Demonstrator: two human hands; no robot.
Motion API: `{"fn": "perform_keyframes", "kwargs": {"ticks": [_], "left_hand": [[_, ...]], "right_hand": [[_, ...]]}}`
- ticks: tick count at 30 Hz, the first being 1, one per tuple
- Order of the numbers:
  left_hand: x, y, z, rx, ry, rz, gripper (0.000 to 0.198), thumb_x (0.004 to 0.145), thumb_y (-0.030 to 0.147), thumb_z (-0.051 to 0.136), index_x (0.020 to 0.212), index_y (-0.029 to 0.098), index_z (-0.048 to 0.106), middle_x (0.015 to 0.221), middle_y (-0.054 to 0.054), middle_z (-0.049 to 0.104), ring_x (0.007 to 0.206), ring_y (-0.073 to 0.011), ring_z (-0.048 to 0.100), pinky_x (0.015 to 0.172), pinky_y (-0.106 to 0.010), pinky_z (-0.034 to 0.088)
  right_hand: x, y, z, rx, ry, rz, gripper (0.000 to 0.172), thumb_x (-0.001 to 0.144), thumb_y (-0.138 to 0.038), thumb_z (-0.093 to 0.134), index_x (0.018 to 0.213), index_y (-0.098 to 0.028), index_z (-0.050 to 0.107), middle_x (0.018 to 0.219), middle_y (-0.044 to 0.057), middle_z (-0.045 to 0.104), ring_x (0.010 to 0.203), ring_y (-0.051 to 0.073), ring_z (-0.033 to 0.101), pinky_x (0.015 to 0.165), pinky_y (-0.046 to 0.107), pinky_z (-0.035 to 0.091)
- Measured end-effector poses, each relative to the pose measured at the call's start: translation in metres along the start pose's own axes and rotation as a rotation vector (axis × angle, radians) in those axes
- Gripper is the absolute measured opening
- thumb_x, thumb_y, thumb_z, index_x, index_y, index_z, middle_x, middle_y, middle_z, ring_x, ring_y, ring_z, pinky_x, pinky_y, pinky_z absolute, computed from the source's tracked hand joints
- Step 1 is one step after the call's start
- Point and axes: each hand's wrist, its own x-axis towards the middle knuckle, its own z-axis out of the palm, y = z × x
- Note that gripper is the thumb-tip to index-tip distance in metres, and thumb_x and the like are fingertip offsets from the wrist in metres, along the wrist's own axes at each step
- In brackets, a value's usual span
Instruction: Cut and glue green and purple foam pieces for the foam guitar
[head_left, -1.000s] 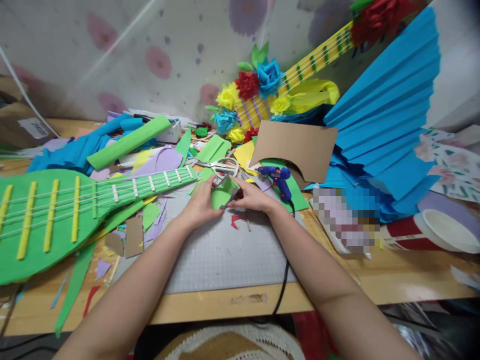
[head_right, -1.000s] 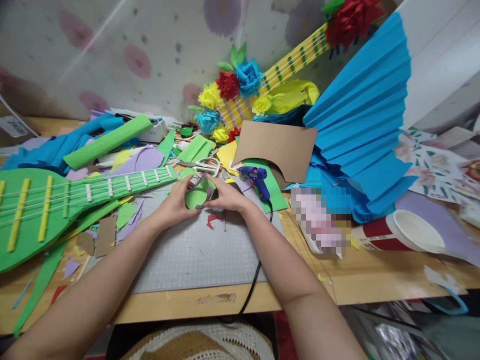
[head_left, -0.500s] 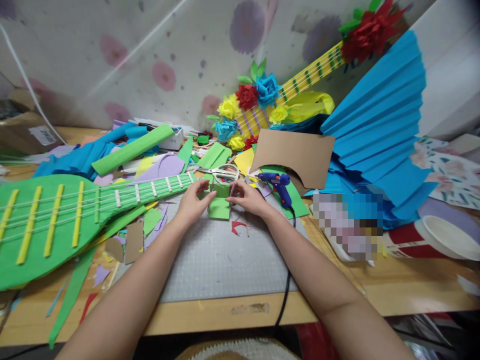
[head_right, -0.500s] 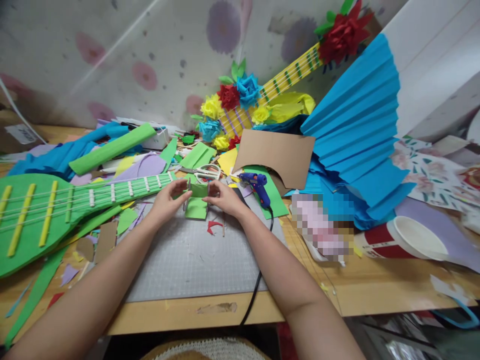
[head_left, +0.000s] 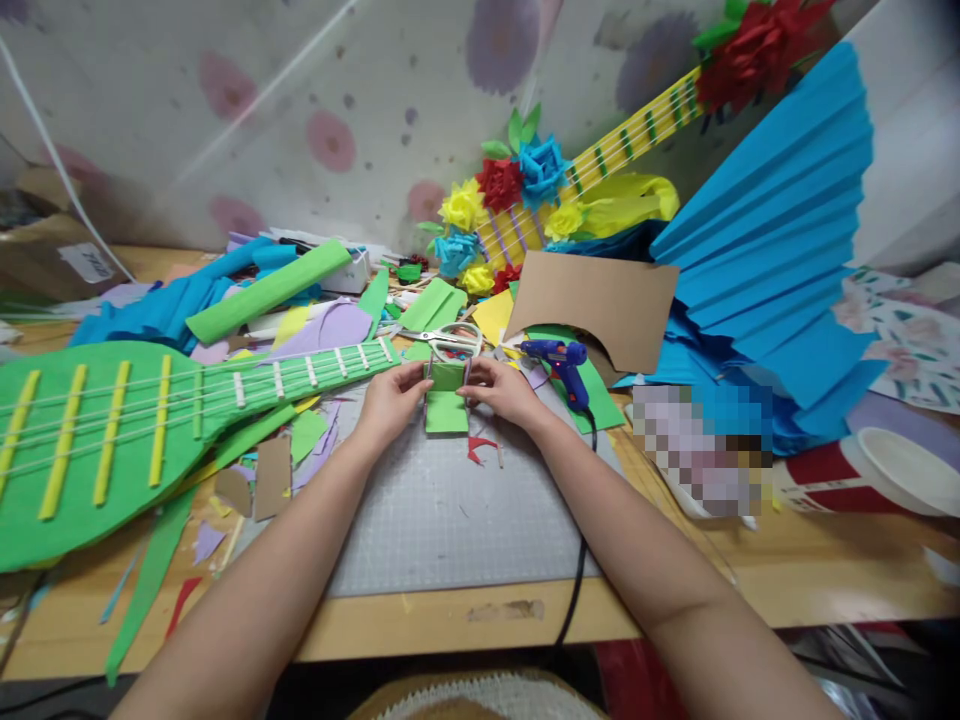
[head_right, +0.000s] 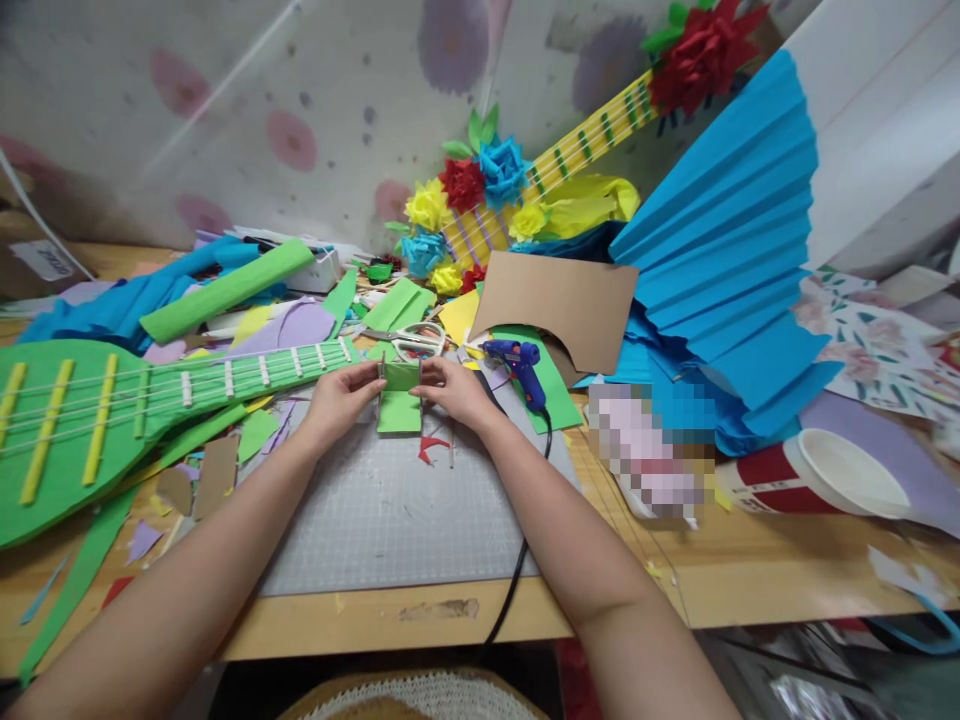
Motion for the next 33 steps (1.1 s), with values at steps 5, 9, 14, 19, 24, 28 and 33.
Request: {"fn": "perform_keyframes", "kwargs": {"ticks": [5, 9, 14, 19, 24, 28, 33], "left_hand": [[0.001, -0.002, 0.001, 0.012, 0.012, 0.016, 0.044, 0.060, 0.032, 0.073, 0.099, 0.013, 0.069, 0.106, -0.010, 0.069, 0.098, -0.0269, 0.064, 0.093, -0.042, 0.046], [0.002, -0.004, 0.001, 0.028, 0.006, 0.030, 0.045, 0.061, 0.034, 0.072, 0.100, 0.013, 0.069, 0.107, -0.010, 0.069, 0.099, -0.0273, 0.064, 0.094, -0.043, 0.045], [0.000, -0.009, 0.003, 0.104, 0.047, 0.029, 0.046, 0.066, 0.033, 0.069, 0.107, 0.013, 0.067, 0.109, -0.010, 0.068, 0.100, -0.0265, 0.064, 0.095, -0.043, 0.045], [-0.004, -0.008, 0.007, 0.175, 0.131, 0.060, 0.051, 0.068, 0.031, 0.067, 0.118, 0.019, 0.061, 0.112, -0.007, 0.067, 0.105, -0.0238, 0.061, 0.095, -0.040, 0.046], [0.004, -0.004, 0.002, 0.072, 0.062, 0.130, 0.048, 0.071, 0.041, 0.064, 0.112, 0.016, 0.063, 0.120, -0.010, 0.063, 0.112, -0.0224, 0.057, 0.100, -0.037, 0.041], [0.011, -0.006, -0.003, 0.077, -0.012, 0.125, 0.046, 0.069, 0.044, 0.065, 0.106, 0.016, 0.065, 0.115, -0.010, 0.065, 0.110, -0.0221, 0.057, 0.100, -0.037, 0.040], [0.015, -0.007, -0.005, 0.021, 0.011, 0.065, 0.040, 0.063, 0.041, 0.070, 0.092, 0.015, 0.065, 0.100, -0.009, 0.069, 0.095, -0.0212, 0.063, 0.091, -0.037, 0.046]], "right_hand": [[0.000, 0.000, 0.000, -0.016, 0.004, -0.016, 0.029, 0.059, -0.021, 0.069, 0.085, -0.018, 0.056, 0.093, 0.004, 0.067, 0.083, 0.016, 0.065, 0.066, 0.026, 0.052], [0.000, 0.003, 0.000, -0.033, 0.008, -0.046, 0.030, 0.060, -0.022, 0.069, 0.087, -0.019, 0.056, 0.090, 0.002, 0.067, 0.082, 0.015, 0.064, 0.074, 0.028, 0.052], [-0.001, 0.003, 0.001, -0.132, 0.021, -0.089, 0.032, 0.062, -0.024, 0.070, 0.091, -0.020, 0.056, 0.088, 0.001, 0.066, 0.081, 0.015, 0.063, 0.076, 0.030, 0.051], [-0.006, -0.003, 0.001, -0.246, -0.006, -0.158, 0.053, 0.069, -0.021, 0.067, 0.118, -0.026, 0.050, 0.099, 0.002, 0.065, 0.085, 0.014, 0.062, 0.076, 0.030, 0.051], [-0.009, -0.006, 0.000, -0.301, -0.021, -0.225, 0.051, 0.074, -0.023, 0.062, 0.124, -0.029, 0.052, 0.120, 0.002, 0.059, 0.094, 0.015, 0.060, 0.082, 0.030, 0.050], [-0.008, -0.005, -0.001, -0.307, -0.025, -0.237, 0.048, 0.077, -0.024, 0.059, 0.124, -0.029, 0.055, 0.123, 0.002, 0.059, 0.099, 0.016, 0.059, 0.085, 0.031, 0.050], [-0.007, -0.003, -0.002, -0.291, -0.015, -0.227, 0.044, 0.075, -0.025, 0.061, 0.120, -0.028, 0.059, 0.111, 0.001, 0.065, 0.098, 0.017, 0.060, 0.087, 0.033, 0.049]]}}
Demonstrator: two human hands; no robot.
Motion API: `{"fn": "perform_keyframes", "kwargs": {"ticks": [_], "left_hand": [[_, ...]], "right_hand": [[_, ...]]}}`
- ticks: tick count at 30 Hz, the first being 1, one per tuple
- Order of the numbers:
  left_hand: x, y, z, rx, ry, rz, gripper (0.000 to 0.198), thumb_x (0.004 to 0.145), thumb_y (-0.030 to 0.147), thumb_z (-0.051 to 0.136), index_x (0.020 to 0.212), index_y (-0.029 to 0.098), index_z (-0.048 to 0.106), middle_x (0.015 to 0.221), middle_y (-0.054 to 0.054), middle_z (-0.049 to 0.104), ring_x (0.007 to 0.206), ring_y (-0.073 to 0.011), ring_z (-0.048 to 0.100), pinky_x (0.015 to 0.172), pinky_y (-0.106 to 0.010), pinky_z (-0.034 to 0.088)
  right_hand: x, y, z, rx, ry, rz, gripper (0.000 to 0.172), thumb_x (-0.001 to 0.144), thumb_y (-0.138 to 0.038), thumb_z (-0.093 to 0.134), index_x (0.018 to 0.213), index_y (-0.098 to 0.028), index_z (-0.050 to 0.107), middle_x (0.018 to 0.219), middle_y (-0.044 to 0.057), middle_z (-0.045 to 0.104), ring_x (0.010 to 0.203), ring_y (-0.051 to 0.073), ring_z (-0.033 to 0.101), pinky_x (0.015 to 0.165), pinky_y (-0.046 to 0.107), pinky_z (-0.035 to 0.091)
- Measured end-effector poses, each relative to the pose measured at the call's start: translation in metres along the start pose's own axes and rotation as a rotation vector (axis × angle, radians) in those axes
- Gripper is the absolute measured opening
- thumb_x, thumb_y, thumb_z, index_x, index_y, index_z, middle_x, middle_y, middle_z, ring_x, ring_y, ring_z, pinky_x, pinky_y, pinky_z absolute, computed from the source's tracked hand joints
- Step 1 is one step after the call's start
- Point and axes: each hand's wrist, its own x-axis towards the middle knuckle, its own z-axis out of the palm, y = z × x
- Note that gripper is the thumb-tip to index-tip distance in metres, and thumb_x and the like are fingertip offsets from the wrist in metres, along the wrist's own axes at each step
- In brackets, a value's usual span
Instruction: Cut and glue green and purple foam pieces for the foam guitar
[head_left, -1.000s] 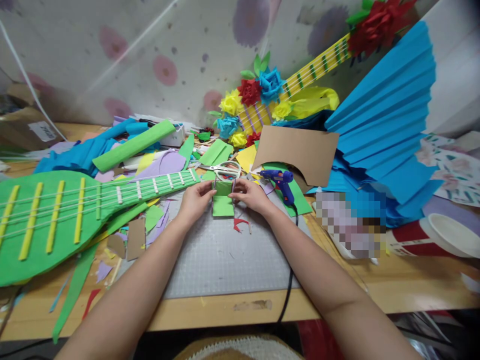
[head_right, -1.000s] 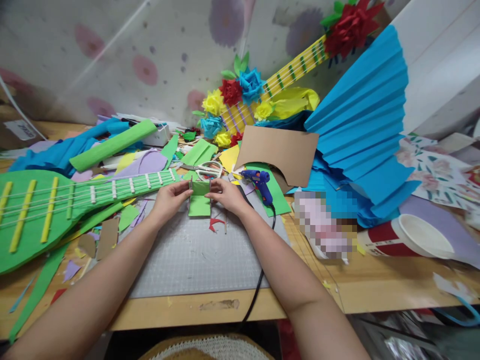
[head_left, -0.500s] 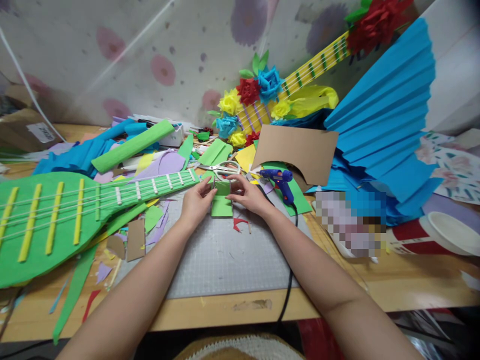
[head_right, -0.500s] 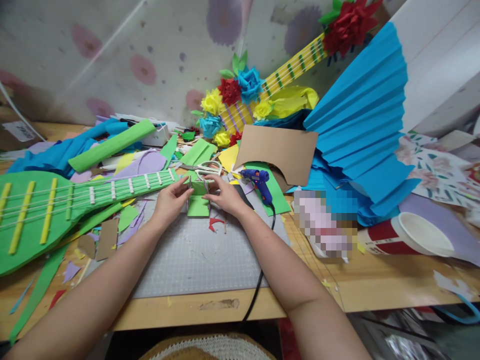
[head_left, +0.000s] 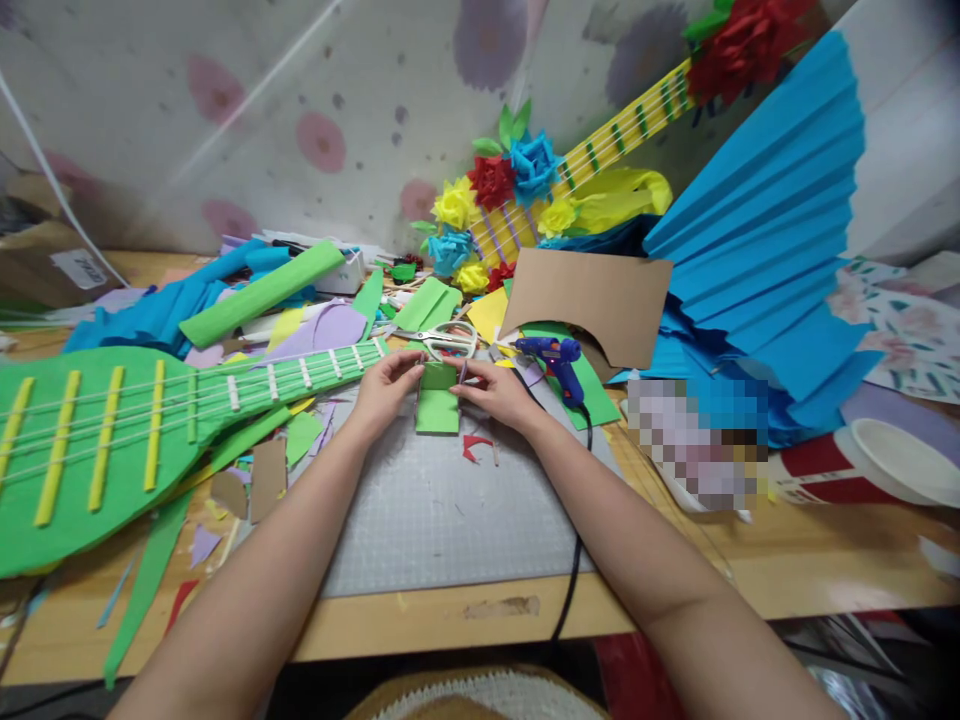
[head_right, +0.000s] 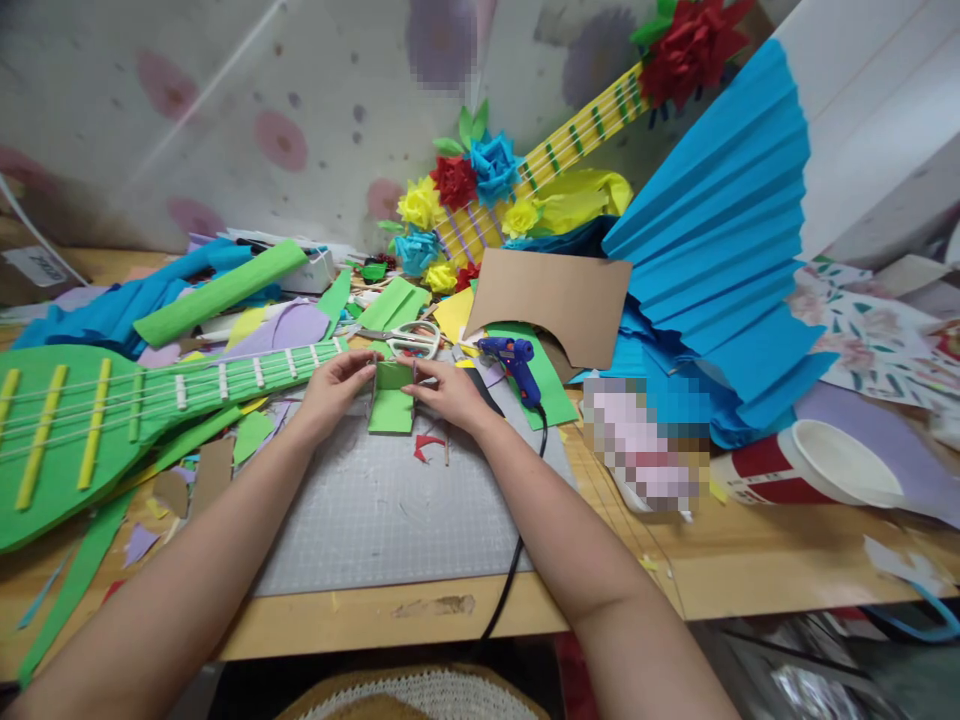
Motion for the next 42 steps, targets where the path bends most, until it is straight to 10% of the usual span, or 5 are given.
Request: {"fn": "perform_keyframes", "kwargs": {"ticks": [19, 42], "left_hand": [[-0.002, 0.001, -0.015, 0.139, -0.108, -0.030, 0.052, 0.058, 0.033, 0.074, 0.106, 0.015, 0.064, 0.098, -0.010, 0.069, 0.087, -0.0212, 0.064, 0.085, -0.039, 0.049], [-0.008, 0.006, -0.012, 0.587, -0.060, 0.086, 0.027, 0.073, 0.042, 0.059, 0.082, 0.020, 0.073, 0.083, -0.005, 0.070, 0.079, -0.0216, 0.063, 0.075, -0.032, 0.046]], "right_hand": [[-0.003, -0.001, -0.004, 0.077, -0.030, 0.068, 0.073, 0.068, -0.019, 0.067, 0.136, -0.028, 0.039, 0.107, 0.004, 0.064, 0.092, 0.016, 0.061, 0.081, 0.031, 0.051], [0.001, 0.003, 0.000, 0.128, -0.046, 0.128, 0.030, 0.064, -0.017, 0.069, 0.092, -0.019, 0.061, 0.089, 0.002, 0.067, 0.078, 0.014, 0.061, 0.079, 0.031, 0.050]]}}
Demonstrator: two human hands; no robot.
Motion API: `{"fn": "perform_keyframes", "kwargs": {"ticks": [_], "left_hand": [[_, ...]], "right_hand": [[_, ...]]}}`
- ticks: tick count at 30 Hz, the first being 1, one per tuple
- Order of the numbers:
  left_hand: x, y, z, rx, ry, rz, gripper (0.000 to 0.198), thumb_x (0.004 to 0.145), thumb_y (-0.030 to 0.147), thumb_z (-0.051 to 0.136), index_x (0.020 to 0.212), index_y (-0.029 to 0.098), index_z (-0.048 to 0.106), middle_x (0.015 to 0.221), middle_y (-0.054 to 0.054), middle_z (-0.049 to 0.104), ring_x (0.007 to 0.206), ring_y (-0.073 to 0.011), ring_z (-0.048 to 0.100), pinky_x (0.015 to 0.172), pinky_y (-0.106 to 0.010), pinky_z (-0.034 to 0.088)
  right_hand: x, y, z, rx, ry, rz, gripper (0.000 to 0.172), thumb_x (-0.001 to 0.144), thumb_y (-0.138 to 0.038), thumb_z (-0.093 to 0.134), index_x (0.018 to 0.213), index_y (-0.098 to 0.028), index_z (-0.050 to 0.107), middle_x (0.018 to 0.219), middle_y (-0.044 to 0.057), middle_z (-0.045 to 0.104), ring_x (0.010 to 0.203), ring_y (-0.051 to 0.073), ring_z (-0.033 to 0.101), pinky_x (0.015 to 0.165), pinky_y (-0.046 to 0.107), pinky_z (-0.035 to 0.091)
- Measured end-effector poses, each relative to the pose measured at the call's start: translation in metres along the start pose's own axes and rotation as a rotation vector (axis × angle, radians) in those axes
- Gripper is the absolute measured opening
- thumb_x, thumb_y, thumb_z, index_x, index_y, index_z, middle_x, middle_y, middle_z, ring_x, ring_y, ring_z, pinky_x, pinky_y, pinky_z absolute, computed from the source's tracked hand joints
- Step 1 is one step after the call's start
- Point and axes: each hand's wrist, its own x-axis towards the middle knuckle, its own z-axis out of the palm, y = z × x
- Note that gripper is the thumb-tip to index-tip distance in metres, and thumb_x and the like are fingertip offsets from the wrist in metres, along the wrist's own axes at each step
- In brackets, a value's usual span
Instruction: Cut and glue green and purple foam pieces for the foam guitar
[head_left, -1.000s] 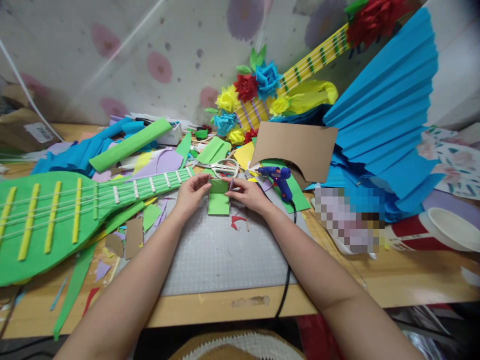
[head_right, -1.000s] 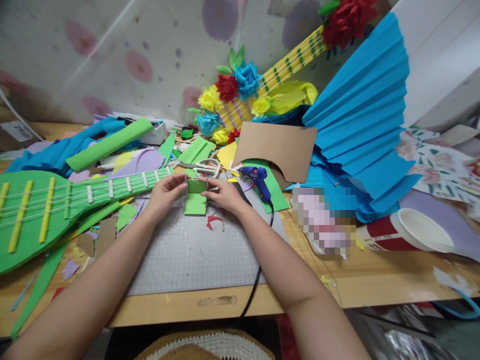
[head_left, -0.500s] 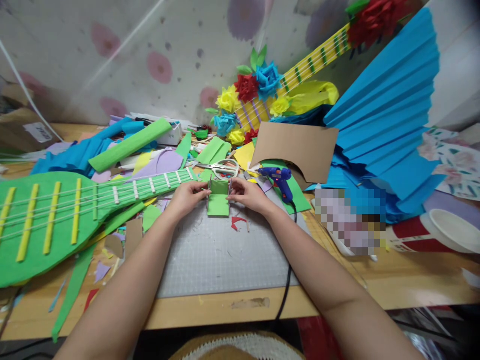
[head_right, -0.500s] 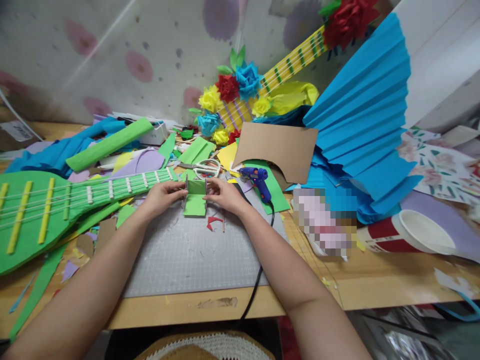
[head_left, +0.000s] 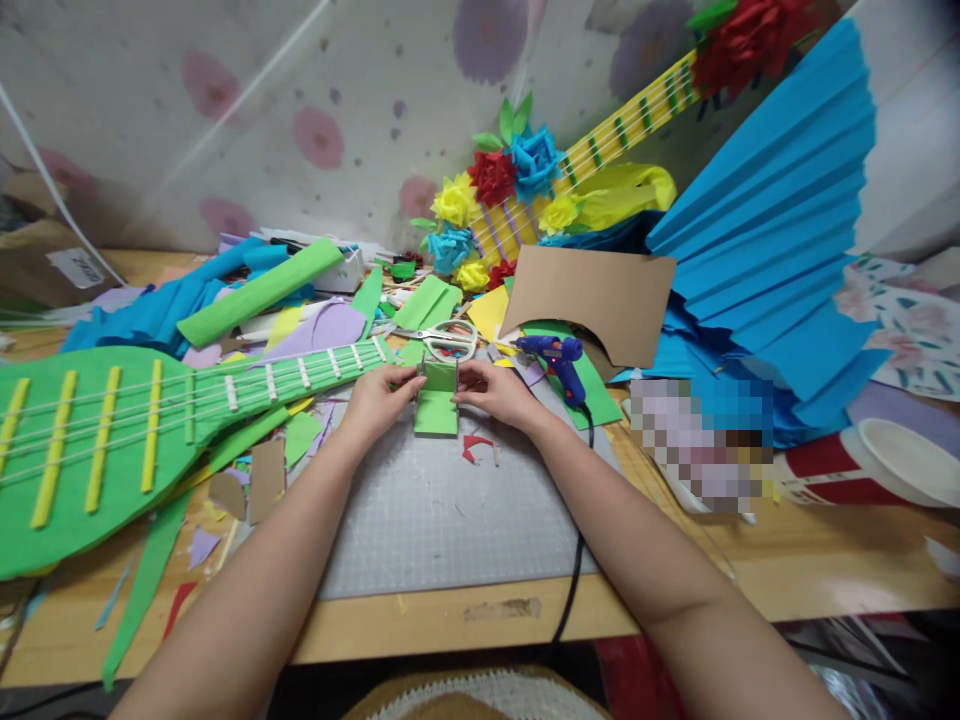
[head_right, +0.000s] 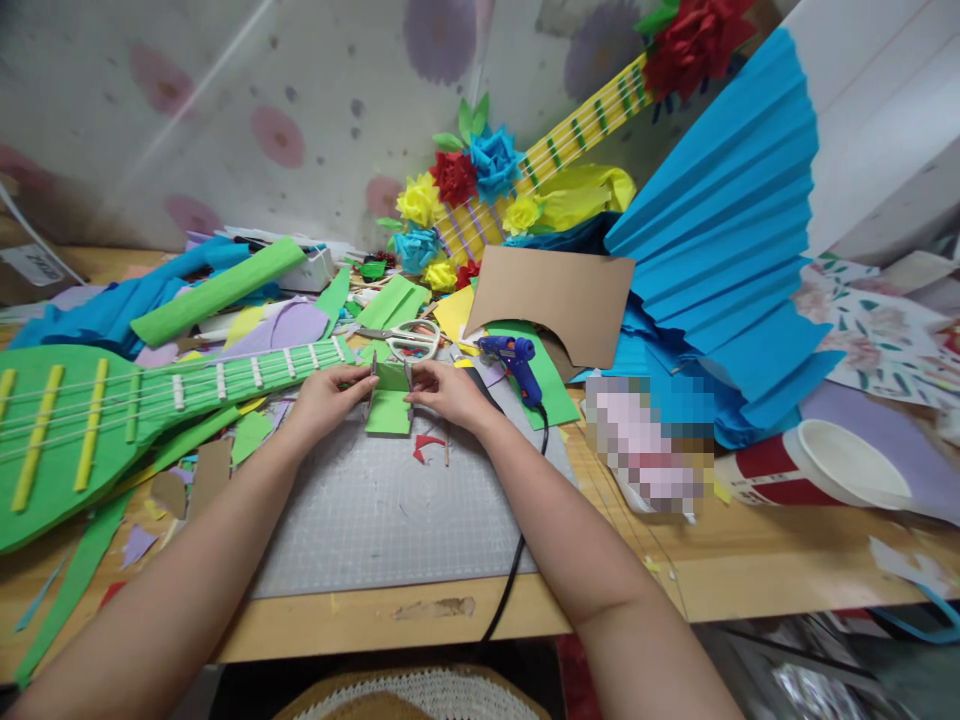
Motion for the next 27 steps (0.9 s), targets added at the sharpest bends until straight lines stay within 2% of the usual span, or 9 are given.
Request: {"fn": "perform_keyframes", "kwargs": {"ticks": [3, 6, 11, 15, 17, 23, 27], "left_hand": [[-0.002, 0.003, 0.002, 0.018, 0.017, 0.012, 0.026, 0.074, 0.040, 0.058, 0.083, 0.020, 0.073, 0.082, -0.005, 0.070, 0.078, -0.0210, 0.062, 0.074, -0.032, 0.046], [-0.002, 0.004, 0.001, 0.024, 0.024, 0.015, 0.030, 0.074, 0.039, 0.058, 0.089, 0.018, 0.073, 0.090, -0.007, 0.070, 0.084, -0.0220, 0.063, 0.078, -0.032, 0.045], [-0.004, 0.009, 0.000, 0.097, -0.003, 0.023, 0.031, 0.079, 0.034, 0.053, 0.094, 0.014, 0.071, 0.097, -0.009, 0.069, 0.091, -0.0210, 0.062, 0.082, -0.031, 0.045], [-0.007, 0.014, 0.001, 0.174, -0.007, 0.037, 0.031, 0.081, 0.031, 0.050, 0.096, 0.014, 0.070, 0.099, -0.009, 0.068, 0.092, -0.0195, 0.061, 0.083, -0.030, 0.044], [-0.008, 0.016, 0.003, 0.203, 0.001, 0.038, 0.032, 0.082, 0.031, 0.049, 0.098, 0.014, 0.070, 0.098, -0.008, 0.068, 0.091, -0.0189, 0.061, 0.082, -0.029, 0.045], [-0.012, 0.022, 0.006, 0.244, 0.011, 0.040, 0.032, 0.083, 0.030, 0.046, 0.099, 0.014, 0.069, 0.093, -0.008, 0.066, 0.085, -0.0183, 0.060, 0.077, -0.029, 0.045], [-0.013, 0.022, 0.008, 0.233, 0.024, 0.032, 0.033, 0.082, 0.030, 0.048, 0.102, 0.014, 0.068, 0.092, -0.007, 0.066, 0.082, -0.0176, 0.060, 0.076, -0.029, 0.046]], "right_hand": [[-0.001, 0.000, -0.001, -0.004, -0.014, 0.005, 0.028, 0.063, -0.020, 0.069, 0.090, -0.019, 0.061, 0.088, 0.002, 0.066, 0.078, 0.014, 0.061, 0.079, 0.031, 0.049], [-0.001, 0.001, -0.003, 0.014, -0.054, 0.026, 0.029, 0.063, -0.023, 0.069, 0.091, -0.019, 0.061, 0.086, 0.002, 0.064, 0.078, 0.015, 0.061, 0.080, 0.031, 0.049], [0.000, 0.003, -0.006, 0.085, -0.043, 0.066, 0.049, 0.063, -0.020, 0.069, 0.110, -0.020, 0.053, 0.089, 0.002, 0.063, 0.080, 0.015, 0.061, 0.081, 0.032, 0.049], [0.001, 0.002, -0.008, 0.064, -0.079, 0.037, 0.030, 0.067, -0.021, 0.065, 0.097, -0.018, 0.058, 0.091, 0.002, 0.063, 0.082, 0.015, 0.061, 0.082, 0.031, 0.049], [0.001, 0.002, -0.009, 0.037, -0.089, 0.036, 0.027, 0.067, -0.019, 0.064, 0.094, -0.018, 0.059, 0.088, 0.002, 0.063, 0.081, 0.015, 0.061, 0.081, 0.031, 0.049], [0.000, 0.004, -0.016, 0.020, -0.167, 0.065, 0.046, 0.067, -0.006, 0.059, 0.111, -0.021, 0.055, 0.092, 0.001, 0.066, 0.084, 0.014, 0.063, 0.080, 0.029, 0.051], [-0.001, 0.004, -0.021, -0.064, -0.185, 0.050, 0.052, 0.068, -0.005, 0.058, 0.116, -0.022, 0.053, 0.097, 0.002, 0.065, 0.086, 0.014, 0.062, 0.079, 0.028, 0.051]]}}
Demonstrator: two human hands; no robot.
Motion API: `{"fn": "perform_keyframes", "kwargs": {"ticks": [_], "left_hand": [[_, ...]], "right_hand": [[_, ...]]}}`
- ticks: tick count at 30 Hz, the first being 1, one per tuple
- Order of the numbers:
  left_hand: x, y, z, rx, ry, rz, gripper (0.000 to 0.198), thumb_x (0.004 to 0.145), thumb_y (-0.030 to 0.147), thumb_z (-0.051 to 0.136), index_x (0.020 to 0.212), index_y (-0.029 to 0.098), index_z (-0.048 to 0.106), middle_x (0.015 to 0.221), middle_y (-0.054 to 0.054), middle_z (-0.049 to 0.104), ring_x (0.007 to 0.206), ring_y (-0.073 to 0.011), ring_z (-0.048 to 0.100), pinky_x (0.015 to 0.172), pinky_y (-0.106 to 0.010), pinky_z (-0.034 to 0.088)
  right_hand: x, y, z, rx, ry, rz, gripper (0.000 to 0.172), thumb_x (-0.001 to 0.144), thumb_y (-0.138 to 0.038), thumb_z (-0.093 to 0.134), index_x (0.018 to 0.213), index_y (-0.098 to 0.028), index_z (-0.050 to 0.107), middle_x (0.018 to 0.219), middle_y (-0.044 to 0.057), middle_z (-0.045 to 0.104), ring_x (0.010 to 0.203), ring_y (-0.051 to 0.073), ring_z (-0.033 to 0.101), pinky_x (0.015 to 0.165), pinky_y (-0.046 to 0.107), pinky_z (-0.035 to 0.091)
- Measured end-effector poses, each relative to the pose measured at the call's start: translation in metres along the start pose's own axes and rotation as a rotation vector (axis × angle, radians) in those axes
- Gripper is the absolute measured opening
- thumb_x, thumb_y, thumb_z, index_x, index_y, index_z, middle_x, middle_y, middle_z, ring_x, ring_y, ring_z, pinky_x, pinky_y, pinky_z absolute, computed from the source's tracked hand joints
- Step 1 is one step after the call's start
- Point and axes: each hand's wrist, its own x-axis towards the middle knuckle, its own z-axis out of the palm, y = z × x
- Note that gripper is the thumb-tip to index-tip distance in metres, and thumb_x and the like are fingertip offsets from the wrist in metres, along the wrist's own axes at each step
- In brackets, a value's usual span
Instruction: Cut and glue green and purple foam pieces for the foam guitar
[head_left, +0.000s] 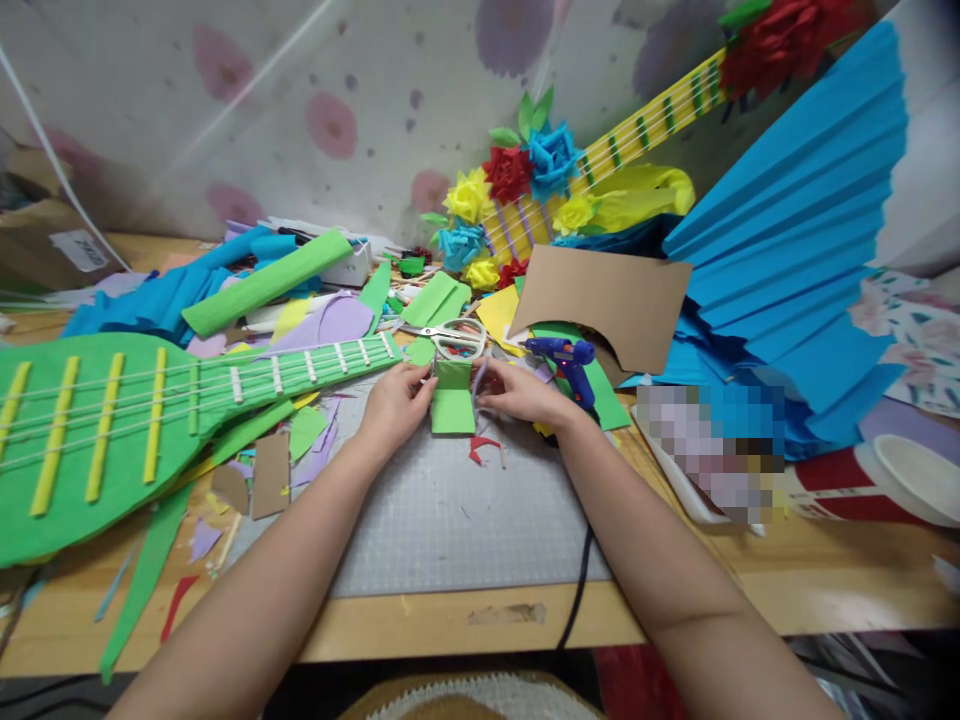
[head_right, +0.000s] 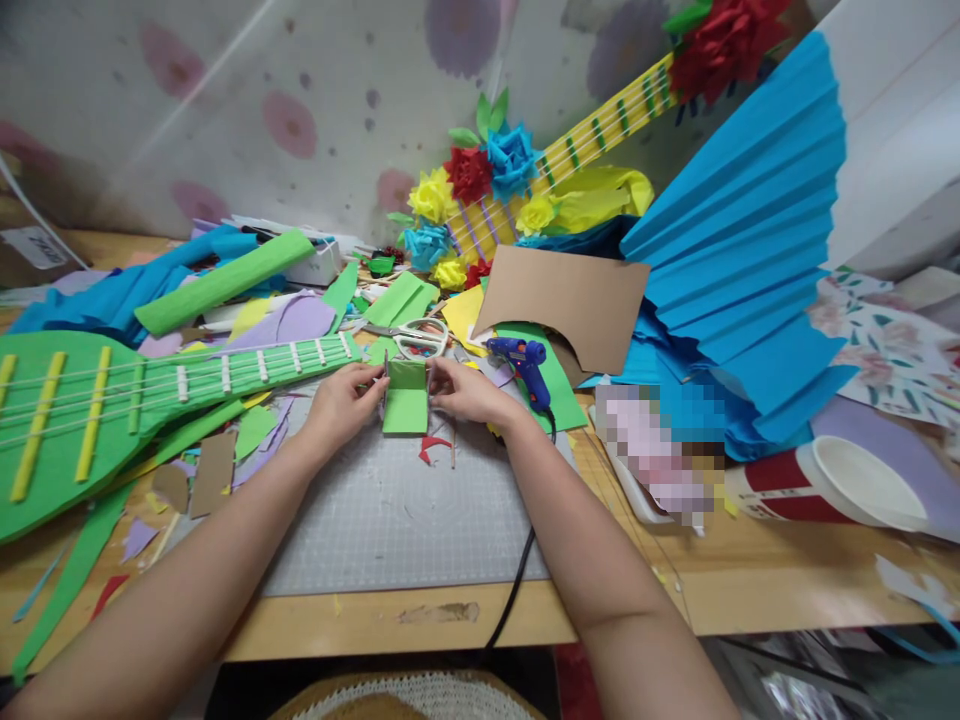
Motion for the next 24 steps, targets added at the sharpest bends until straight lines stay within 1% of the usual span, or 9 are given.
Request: {"fn": "perform_keyframes", "kwargs": {"ticks": [2, 4, 8, 11, 14, 17, 19, 21, 24], "left_hand": [[0.000, 0.000, 0.001, -0.016, 0.005, -0.002, 0.033, 0.082, 0.030, 0.048, 0.102, 0.014, 0.068, 0.093, -0.007, 0.067, 0.083, -0.0176, 0.060, 0.077, -0.029, 0.046], [0.000, 0.000, 0.002, -0.051, 0.008, -0.026, 0.034, 0.082, 0.030, 0.049, 0.105, 0.013, 0.067, 0.096, -0.008, 0.068, 0.084, -0.0180, 0.061, 0.077, -0.029, 0.047], [0.001, 0.000, 0.003, -0.216, 0.001, -0.163, 0.045, 0.080, 0.033, 0.052, 0.118, 0.011, 0.060, 0.104, -0.010, 0.068, 0.086, -0.0191, 0.063, 0.079, -0.031, 0.049], [0.002, -0.001, 0.004, -0.365, -0.017, -0.217, 0.054, 0.078, 0.032, 0.054, 0.127, 0.012, 0.051, 0.109, -0.011, 0.067, 0.088, -0.0196, 0.064, 0.082, -0.034, 0.050], [0.001, -0.002, 0.006, -0.511, -0.041, -0.163, 0.068, 0.074, 0.027, 0.056, 0.138, 0.016, 0.036, 0.117, -0.012, 0.063, 0.099, -0.0207, 0.063, 0.088, -0.036, 0.048], [-0.002, -0.002, 0.010, -0.554, -0.076, -0.035, 0.087, 0.068, 0.022, 0.060, 0.144, 0.021, 0.018, 0.130, -0.013, 0.054, 0.114, -0.0232, 0.055, 0.099, -0.042, 0.040], [-0.005, -0.001, 0.012, -0.460, -0.101, 0.043, 0.099, 0.063, 0.024, 0.066, 0.145, 0.022, 0.011, 0.137, -0.015, 0.045, 0.122, -0.0268, 0.048, 0.103, -0.046, 0.035], [-0.007, 0.001, 0.015, -0.334, -0.117, 0.101, 0.113, 0.057, 0.028, 0.073, 0.146, 0.021, 0.005, 0.142, -0.018, 0.036, 0.128, -0.0307, 0.039, 0.105, -0.048, 0.031], [-0.009, 0.001, 0.019, -0.211, -0.101, 0.119, 0.128, 0.049, 0.032, 0.080, 0.146, 0.022, -0.003, 0.142, -0.018, 0.032, 0.131, -0.0327, 0.032, 0.104, -0.049, 0.031]], "right_hand": [[0.000, 0.000, -0.002, -0.055, -0.021, 0.000, 0.054, 0.067, -0.004, 0.057, 0.118, -0.022, 0.053, 0.095, 0.002, 0.064, 0.085, 0.013, 0.061, 0.076, 0.026, 0.051], [0.000, -0.001, -0.002, -0.095, 0.004, 0.010, 0.053, 0.068, -0.003, 0.056, 0.118, -0.021, 0.053, 0.094, 0.002, 0.064, 0.082, 0.012, 0.061, 0.074, 0.025, 0.050], [0.002, -0.005, 0.003, -0.136, 0.153, 0.010, 0.035, 0.072, -0.006, 0.054, 0.104, -0.017, 0.059, 0.094, 0.003, 0.065, 0.082, 0.012, 0.061, 0.078, 0.028, 0.048], [0.002, -0.008, 0.007, -0.141, 0.183, 0.004, 0.031, 0.070, -0.004, 0.052, 0.096, -0.018, 0.061, 0.091, 0.002, 0.066, 0.082, 0.013, 0.062, 0.080, 0.028, 0.047], [0.002, -0.011, 0.009, -0.160, 0.194, 0.011, 0.023, 0.070, -0.008, 0.055, 0.090, -0.018, 0.062, 0.086, 0.001, 0.067, 0.076, 0.013, 0.061, 0.075, 0.027, 0.047], [0.001, -0.015, 0.011, -0.261, 0.262, 0.021, 0.010, 0.071, -0.012, 0.059, 0.079, -0.017, 0.062, 0.078, 0.000, 0.066, 0.071, 0.013, 0.059, 0.070, 0.026, 0.045], [0.000, -0.017, 0.014, -0.346, 0.311, 0.021, 0.007, 0.071, -0.013, 0.058, 0.075, -0.017, 0.061, 0.075, 0.000, 0.066, 0.071, 0.013, 0.058, 0.068, 0.025, 0.043], [0.000, -0.017, 0.016, -0.389, 0.328, 0.017, 0.007, 0.072, -0.012, 0.057, 0.075, -0.017, 0.062, 0.074, 0.001, 0.066, 0.070, 0.014, 0.057, 0.067, 0.026, 0.043], [0.000, -0.015, 0.018, -0.346, 0.329, -0.003, 0.013, 0.071, -0.011, 0.057, 0.080, -0.018, 0.062, 0.079, 0.001, 0.068, 0.071, 0.013, 0.060, 0.069, 0.025, 0.045]]}}
